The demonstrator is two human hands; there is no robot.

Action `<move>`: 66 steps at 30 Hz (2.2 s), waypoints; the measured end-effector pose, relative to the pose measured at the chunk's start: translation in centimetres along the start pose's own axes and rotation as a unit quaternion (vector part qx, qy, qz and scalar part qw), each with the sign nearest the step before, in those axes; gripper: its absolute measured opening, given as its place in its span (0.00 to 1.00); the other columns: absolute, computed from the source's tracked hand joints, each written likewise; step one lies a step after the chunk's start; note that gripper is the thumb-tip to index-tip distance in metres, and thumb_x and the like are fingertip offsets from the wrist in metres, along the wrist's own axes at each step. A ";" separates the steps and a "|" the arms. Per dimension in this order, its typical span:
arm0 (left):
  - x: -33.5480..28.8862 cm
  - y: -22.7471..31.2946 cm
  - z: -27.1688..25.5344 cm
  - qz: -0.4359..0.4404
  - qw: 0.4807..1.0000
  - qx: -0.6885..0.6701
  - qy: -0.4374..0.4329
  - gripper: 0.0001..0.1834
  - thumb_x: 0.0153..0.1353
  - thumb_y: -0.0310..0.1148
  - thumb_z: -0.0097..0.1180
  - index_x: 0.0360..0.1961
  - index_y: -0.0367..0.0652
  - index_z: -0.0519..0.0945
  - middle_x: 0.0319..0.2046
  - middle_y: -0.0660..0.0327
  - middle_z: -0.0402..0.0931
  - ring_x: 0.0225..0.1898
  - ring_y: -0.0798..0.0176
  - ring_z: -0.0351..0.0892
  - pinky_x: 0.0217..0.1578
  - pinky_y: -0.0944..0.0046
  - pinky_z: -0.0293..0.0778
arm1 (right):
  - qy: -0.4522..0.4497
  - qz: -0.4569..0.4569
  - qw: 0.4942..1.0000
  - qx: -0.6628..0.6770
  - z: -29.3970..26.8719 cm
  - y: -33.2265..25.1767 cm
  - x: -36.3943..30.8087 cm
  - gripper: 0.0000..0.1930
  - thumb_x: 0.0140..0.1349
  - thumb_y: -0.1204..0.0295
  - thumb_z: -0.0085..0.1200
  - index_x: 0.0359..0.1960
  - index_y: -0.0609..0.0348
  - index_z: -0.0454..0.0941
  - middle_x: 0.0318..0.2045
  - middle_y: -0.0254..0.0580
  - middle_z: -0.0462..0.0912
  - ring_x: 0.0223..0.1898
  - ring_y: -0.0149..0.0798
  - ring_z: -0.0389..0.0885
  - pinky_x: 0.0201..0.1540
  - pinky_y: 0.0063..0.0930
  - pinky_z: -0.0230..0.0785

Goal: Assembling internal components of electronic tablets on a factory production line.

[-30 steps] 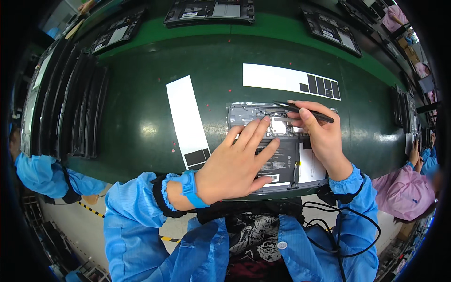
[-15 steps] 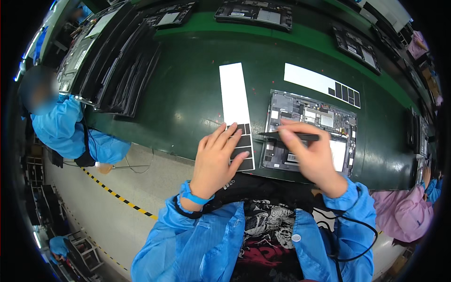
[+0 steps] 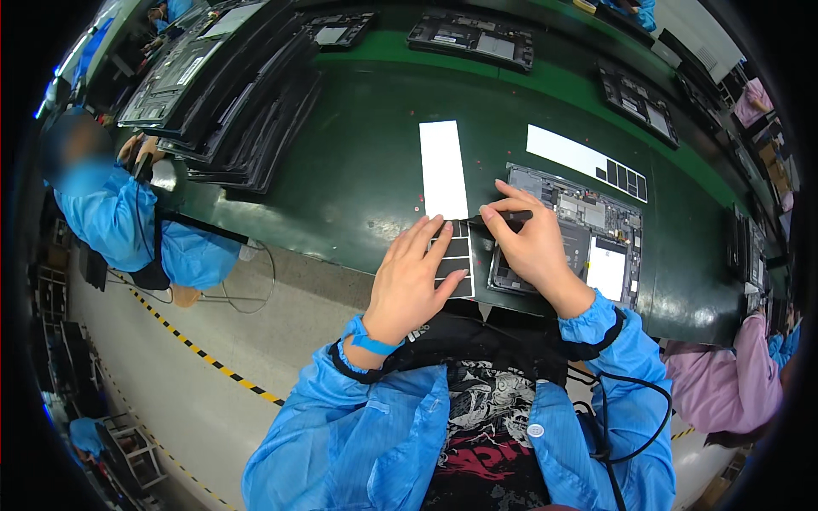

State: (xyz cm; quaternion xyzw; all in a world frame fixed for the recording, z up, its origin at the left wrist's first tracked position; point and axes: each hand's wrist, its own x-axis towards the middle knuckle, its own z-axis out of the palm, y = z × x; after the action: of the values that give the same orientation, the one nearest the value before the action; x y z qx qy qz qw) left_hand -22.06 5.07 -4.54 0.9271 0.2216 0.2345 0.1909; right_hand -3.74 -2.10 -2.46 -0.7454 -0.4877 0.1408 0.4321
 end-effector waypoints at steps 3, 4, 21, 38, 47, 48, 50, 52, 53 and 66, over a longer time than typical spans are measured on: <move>-0.1 -0.1 0.1 -0.001 1.000 -0.002 0.003 0.30 0.53 0.38 0.61 0.56 0.37 0.71 0.57 0.51 0.66 0.59 0.46 0.65 0.58 0.51 0.62 | 0.015 -0.022 0.999 -0.034 0.1 -0.3 0.0 0.12 0.56 0.62 0.57 0.32 0.59 0.83 0.45 0.58 0.80 0.55 0.54 0.73 0.63 0.42 0.55; 0.0 -0.1 0.1 0.001 1.000 -0.002 0.003 0.30 0.53 0.38 0.61 0.56 0.37 0.71 0.57 0.51 0.66 0.59 0.46 0.65 0.58 0.51 0.62 | -0.005 -0.029 0.999 -0.030 -0.1 -0.6 0.2 0.12 0.57 0.63 0.56 0.32 0.60 0.83 0.39 0.56 0.82 0.54 0.49 0.74 0.63 0.42 0.54; -0.1 0.0 0.3 0.003 1.000 0.023 0.000 0.32 0.52 0.39 0.62 0.57 0.36 0.70 0.58 0.50 0.65 0.59 0.46 0.64 0.57 0.52 0.63 | -0.012 -0.038 0.999 -0.013 0.2 -0.4 0.2 0.10 0.55 0.67 0.57 0.34 0.60 0.83 0.36 0.50 0.84 0.46 0.42 0.81 0.66 0.42 0.52; 2.7 0.0 -1.7 0.007 0.987 0.137 -0.079 0.32 0.53 0.45 0.60 0.55 0.37 0.70 0.55 0.47 0.65 0.57 0.44 0.64 0.54 0.50 0.64 | 0.027 0.043 0.943 0.330 -8.4 1.8 -2.7 0.09 0.58 0.73 0.59 0.38 0.65 0.82 0.35 0.42 0.83 0.37 0.30 0.80 0.40 0.20 0.72; 11.7 11.9 1.8 0.238 0.939 -0.140 -0.206 0.27 0.58 0.39 0.56 0.55 0.36 0.68 0.57 0.40 0.62 0.57 0.40 0.64 0.57 0.51 0.63 | 0.146 0.149 0.914 0.348 -20.2 11.6 -4.0 0.13 0.61 0.69 0.56 0.43 0.66 0.79 0.34 0.42 0.82 0.27 0.29 0.80 0.29 0.18 0.71; 12.5 12.5 3.3 0.239 0.930 -0.140 -0.242 0.30 0.57 0.40 0.57 0.57 0.35 0.66 0.60 0.38 0.58 0.58 0.38 0.62 0.58 0.51 0.62 | 0.140 0.158 0.910 0.357 -20.1 12.2 -3.7 0.13 0.61 0.69 0.56 0.42 0.66 0.79 0.33 0.41 0.82 0.27 0.28 0.79 0.29 0.18 0.71; 13.7 13.0 5.5 0.257 0.921 -0.129 -0.263 0.31 0.57 0.41 0.57 0.57 0.35 0.66 0.60 0.38 0.58 0.58 0.38 0.61 0.58 0.51 0.61 | 0.133 0.160 0.906 0.368 -20.2 12.9 -3.4 0.13 0.61 0.68 0.57 0.42 0.66 0.79 0.33 0.40 0.82 0.27 0.28 0.79 0.29 0.18 0.72; 14.2 13.2 6.7 0.267 0.908 -0.125 -0.297 0.33 0.55 0.42 0.58 0.58 0.36 0.66 0.62 0.42 0.58 0.57 0.40 0.62 0.58 0.51 0.61 | 0.131 0.174 0.897 0.384 -20.0 13.2 -3.3 0.12 0.60 0.69 0.57 0.41 0.66 0.79 0.31 0.40 0.82 0.25 0.27 0.79 0.28 0.17 0.72; 14.3 13.3 7.0 0.267 0.906 -0.126 -0.303 0.33 0.55 0.42 0.58 0.58 0.36 0.66 0.62 0.42 0.58 0.57 0.40 0.62 0.58 0.51 0.61 | 0.135 0.178 0.895 0.386 -20.0 13.3 -3.3 0.12 0.60 0.69 0.57 0.41 0.66 0.79 0.31 0.40 0.82 0.25 0.27 0.79 0.28 0.17 0.72; 14.5 13.5 7.2 0.294 0.897 -0.112 -0.310 0.31 0.50 0.40 0.63 0.54 0.38 0.71 0.63 0.55 0.61 0.52 0.48 0.64 0.52 0.52 0.66 | 0.052 0.212 0.892 0.395 -19.5 14.0 -3.2 0.12 0.59 0.72 0.58 0.39 0.69 0.79 0.26 0.44 0.82 0.17 0.25 0.74 0.17 0.16 0.63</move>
State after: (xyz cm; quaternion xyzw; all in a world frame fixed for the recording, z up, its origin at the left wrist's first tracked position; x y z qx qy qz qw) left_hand -2.57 -0.63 0.84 0.9482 -0.1593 0.0036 0.2749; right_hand 15.50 -16.77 -2.63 -0.6048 -0.1997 0.3713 0.6756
